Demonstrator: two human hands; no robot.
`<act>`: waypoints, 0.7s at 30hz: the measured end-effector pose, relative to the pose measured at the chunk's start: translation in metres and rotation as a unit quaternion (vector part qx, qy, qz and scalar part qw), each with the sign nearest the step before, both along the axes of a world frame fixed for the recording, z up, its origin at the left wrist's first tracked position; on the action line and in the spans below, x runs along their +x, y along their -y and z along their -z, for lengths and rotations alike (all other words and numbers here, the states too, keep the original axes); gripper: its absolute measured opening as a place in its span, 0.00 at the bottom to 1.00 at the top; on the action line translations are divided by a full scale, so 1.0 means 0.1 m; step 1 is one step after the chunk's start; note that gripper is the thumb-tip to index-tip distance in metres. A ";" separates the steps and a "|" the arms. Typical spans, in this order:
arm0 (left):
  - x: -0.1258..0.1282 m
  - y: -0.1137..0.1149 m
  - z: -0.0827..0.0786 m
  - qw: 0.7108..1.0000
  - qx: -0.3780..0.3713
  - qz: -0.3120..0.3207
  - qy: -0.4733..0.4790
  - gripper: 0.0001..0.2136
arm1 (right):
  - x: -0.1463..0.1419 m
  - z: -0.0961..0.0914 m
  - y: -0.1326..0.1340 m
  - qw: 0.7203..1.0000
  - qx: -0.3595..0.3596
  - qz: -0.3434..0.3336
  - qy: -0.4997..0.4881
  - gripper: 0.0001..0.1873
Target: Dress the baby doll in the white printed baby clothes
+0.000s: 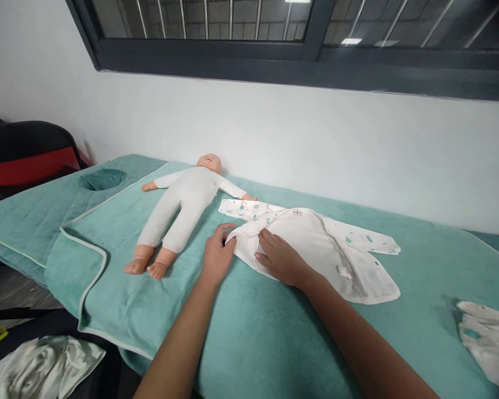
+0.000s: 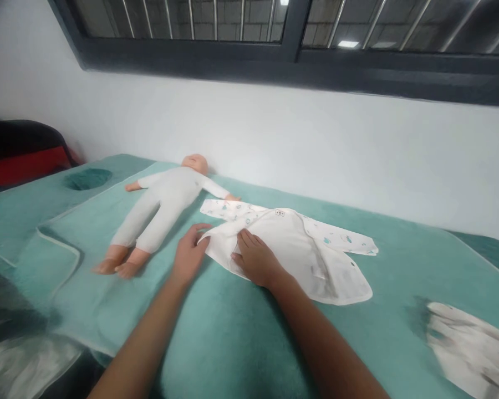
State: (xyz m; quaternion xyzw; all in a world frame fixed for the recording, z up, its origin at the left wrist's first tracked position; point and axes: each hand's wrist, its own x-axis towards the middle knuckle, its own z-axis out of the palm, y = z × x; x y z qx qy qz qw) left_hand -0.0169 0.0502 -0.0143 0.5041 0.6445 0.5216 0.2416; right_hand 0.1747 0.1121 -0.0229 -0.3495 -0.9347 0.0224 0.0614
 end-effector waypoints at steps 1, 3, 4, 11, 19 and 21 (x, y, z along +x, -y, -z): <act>0.00 0.00 0.00 1.000 0.000 -0.015 -0.006 0.14 | 0.01 -0.02 0.03 1.000 -0.011 -0.009 -0.003 0.31; -0.01 0.00 0.02 0.999 0.010 -0.029 -0.016 0.13 | 0.04 -0.06 0.10 0.999 -0.033 -0.023 -0.004 0.32; -0.01 -0.01 0.04 0.999 0.016 -0.027 -0.018 0.13 | 0.05 -0.07 0.14 0.999 -0.043 -0.027 -0.001 0.33; -0.02 -0.05 0.13 0.997 0.049 0.020 -0.049 0.18 | 0.14 -0.08 0.51 0.998 -0.042 -0.041 -0.022 0.35; 0.01 -0.04 0.16 0.986 0.043 0.025 -0.162 0.16 | 0.49 -0.07 0.29 0.987 -0.107 0.080 -0.089 0.30; 0.04 -0.04 0.17 0.979 0.038 0.020 -0.201 0.11 | 0.62 -0.01 0.03 0.981 -0.062 0.176 -0.052 0.33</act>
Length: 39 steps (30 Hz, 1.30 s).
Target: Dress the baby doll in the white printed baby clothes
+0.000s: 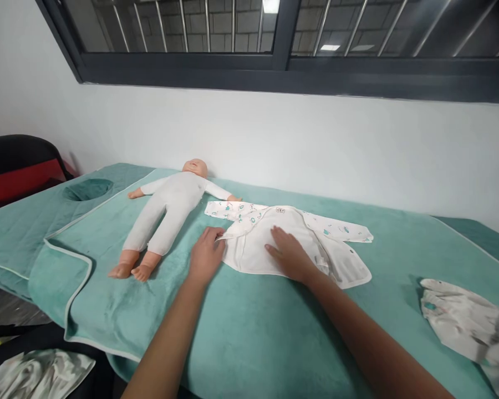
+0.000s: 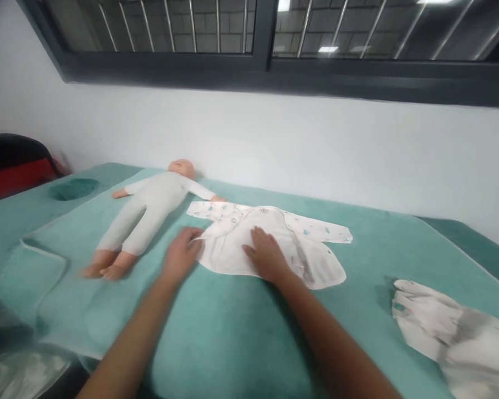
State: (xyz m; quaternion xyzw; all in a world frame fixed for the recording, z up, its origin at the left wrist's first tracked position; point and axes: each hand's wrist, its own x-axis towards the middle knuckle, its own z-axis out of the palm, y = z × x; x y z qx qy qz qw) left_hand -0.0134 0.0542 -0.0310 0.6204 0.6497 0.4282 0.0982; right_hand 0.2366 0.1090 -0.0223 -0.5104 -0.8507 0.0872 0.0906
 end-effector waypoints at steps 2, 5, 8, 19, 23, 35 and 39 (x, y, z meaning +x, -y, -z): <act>0.02 0.00 0.00 1.000 -0.007 -0.010 -0.015 0.09 | 0.12 0.05 -0.27 0.996 0.020 0.071 0.046 0.35; 0.03 0.01 -0.02 1.000 -0.014 -0.018 -0.001 0.11 | 0.26 0.08 -0.59 0.990 0.024 0.131 0.056 0.36; 0.04 0.03 -0.07 0.999 -0.024 -0.029 0.021 0.13 | 0.32 0.09 -0.74 0.987 0.036 0.152 0.031 0.36; 0.06 0.06 -0.13 0.997 -0.020 -0.047 0.061 0.13 | 0.20 0.13 -0.53 0.992 0.070 0.089 0.056 0.35; 0.07 0.05 -0.13 0.997 -0.012 -0.048 0.066 0.13 | -0.09 0.10 -0.53 0.995 0.061 -0.004 0.077 0.38; 0.08 0.06 -0.11 0.996 -0.022 -0.059 0.057 0.14 | -0.90 0.10 -0.91 0.992 0.041 0.047 0.106 0.34; 0.07 0.05 -0.12 0.996 -0.025 -0.061 0.062 0.14 | -0.80 0.10 -0.85 0.995 0.053 0.018 0.086 0.31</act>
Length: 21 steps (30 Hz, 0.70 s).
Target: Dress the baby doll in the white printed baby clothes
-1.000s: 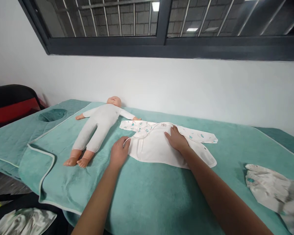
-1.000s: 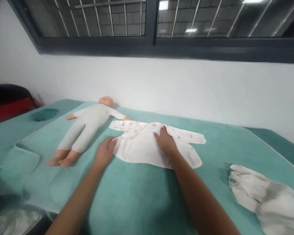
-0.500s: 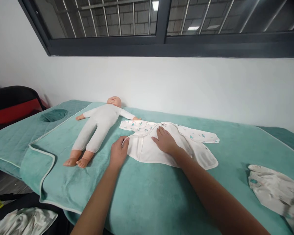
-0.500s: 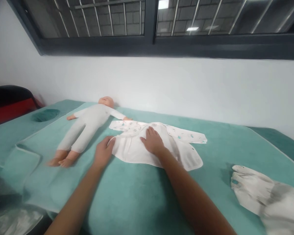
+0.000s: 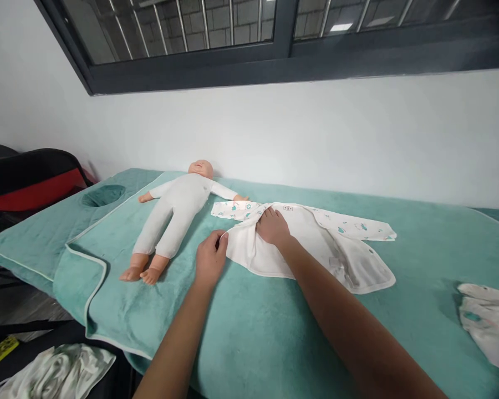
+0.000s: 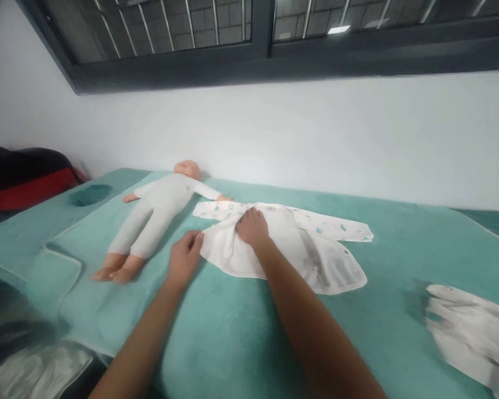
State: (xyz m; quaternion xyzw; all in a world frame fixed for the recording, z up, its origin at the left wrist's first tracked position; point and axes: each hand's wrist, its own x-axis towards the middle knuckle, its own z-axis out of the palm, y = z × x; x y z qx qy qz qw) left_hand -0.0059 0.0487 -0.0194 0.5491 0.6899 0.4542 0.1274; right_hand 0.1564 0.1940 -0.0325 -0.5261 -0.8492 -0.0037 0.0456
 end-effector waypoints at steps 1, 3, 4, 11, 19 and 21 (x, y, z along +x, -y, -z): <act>0.00 0.00 0.00 1.000 0.001 -0.002 0.005 0.14 | 0.04 0.00 0.03 1.000 0.002 -0.003 -0.005 0.31; -0.01 0.01 0.00 1.000 0.001 -0.003 0.010 0.14 | 0.15 0.02 0.07 1.000 0.002 0.004 -0.015 0.33; -0.02 0.01 0.00 1.000 0.002 -0.008 0.010 0.14 | 0.23 0.03 0.09 1.000 0.000 0.014 -0.020 0.34; -0.05 0.07 0.01 0.998 -0.008 -0.059 -0.011 0.13 | 1.02 0.02 0.12 0.990 -0.020 0.120 -0.067 0.36; -0.01 0.03 0.06 0.996 -0.030 -0.061 -0.063 0.13 | 1.05 0.00 0.30 0.988 0.001 0.148 -0.048 0.38; 0.00 0.01 0.09 0.995 0.010 -0.062 -0.076 0.15 | 0.91 0.03 0.41 0.993 0.021 0.110 -0.030 0.38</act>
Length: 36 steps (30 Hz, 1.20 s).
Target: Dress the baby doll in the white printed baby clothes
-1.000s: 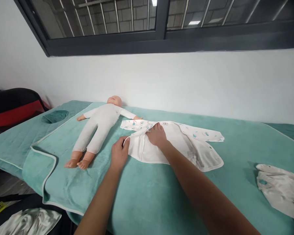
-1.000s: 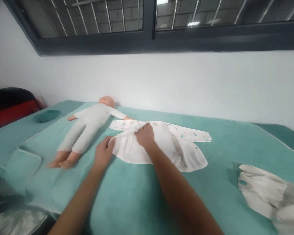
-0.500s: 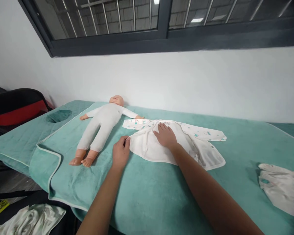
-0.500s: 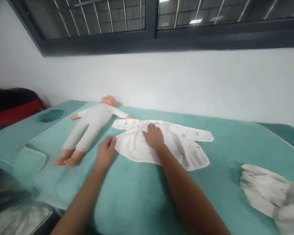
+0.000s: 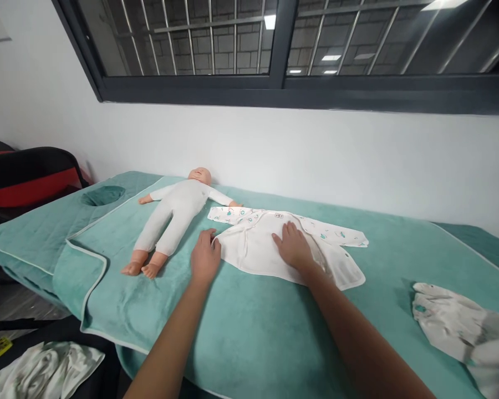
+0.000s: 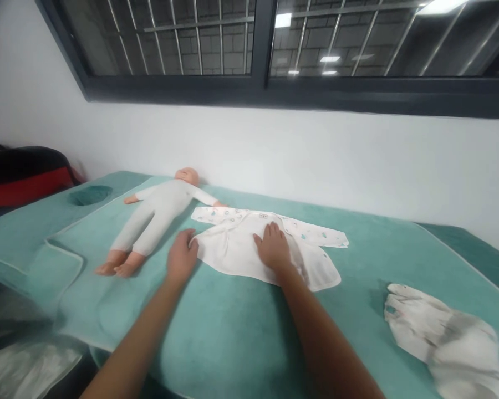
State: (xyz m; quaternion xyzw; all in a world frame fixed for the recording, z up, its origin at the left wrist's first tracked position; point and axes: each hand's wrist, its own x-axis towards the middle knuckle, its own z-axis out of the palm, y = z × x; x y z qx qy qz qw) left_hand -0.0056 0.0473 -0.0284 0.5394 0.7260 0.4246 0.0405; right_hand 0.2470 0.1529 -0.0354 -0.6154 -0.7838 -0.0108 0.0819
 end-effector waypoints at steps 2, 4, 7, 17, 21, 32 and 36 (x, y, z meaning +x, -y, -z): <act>0.01 -0.01 0.03 0.999 0.027 0.005 -0.016 0.17 | -0.15 0.02 0.11 0.999 0.015 -0.028 0.007 0.37; 0.01 -0.01 0.05 0.999 0.039 0.011 -0.026 0.20 | -0.29 0.02 0.20 0.999 0.021 -0.042 -0.002 0.37; 0.00 0.00 0.06 0.997 0.062 0.019 -0.033 0.21 | -0.51 0.00 0.34 0.996 0.019 -0.087 -0.019 0.37; -0.05 0.06 0.07 0.984 0.140 0.093 -0.054 0.19 | -0.77 -0.04 0.84 0.975 -0.005 -0.219 -0.036 0.39; -0.08 0.08 0.09 0.986 0.138 0.089 -0.035 0.16 | -0.54 -0.05 0.76 0.979 -0.015 -0.200 -0.040 0.37; -0.02 0.17 0.01 0.991 0.109 0.081 0.002 0.17 | 0.65 0.00 0.64 0.999 0.009 -0.023 0.029 0.37; -0.19 0.25 -0.33 0.991 0.110 0.077 0.008 0.17 | 0.43 -0.04 0.62 0.999 -0.005 -0.031 -0.026 0.36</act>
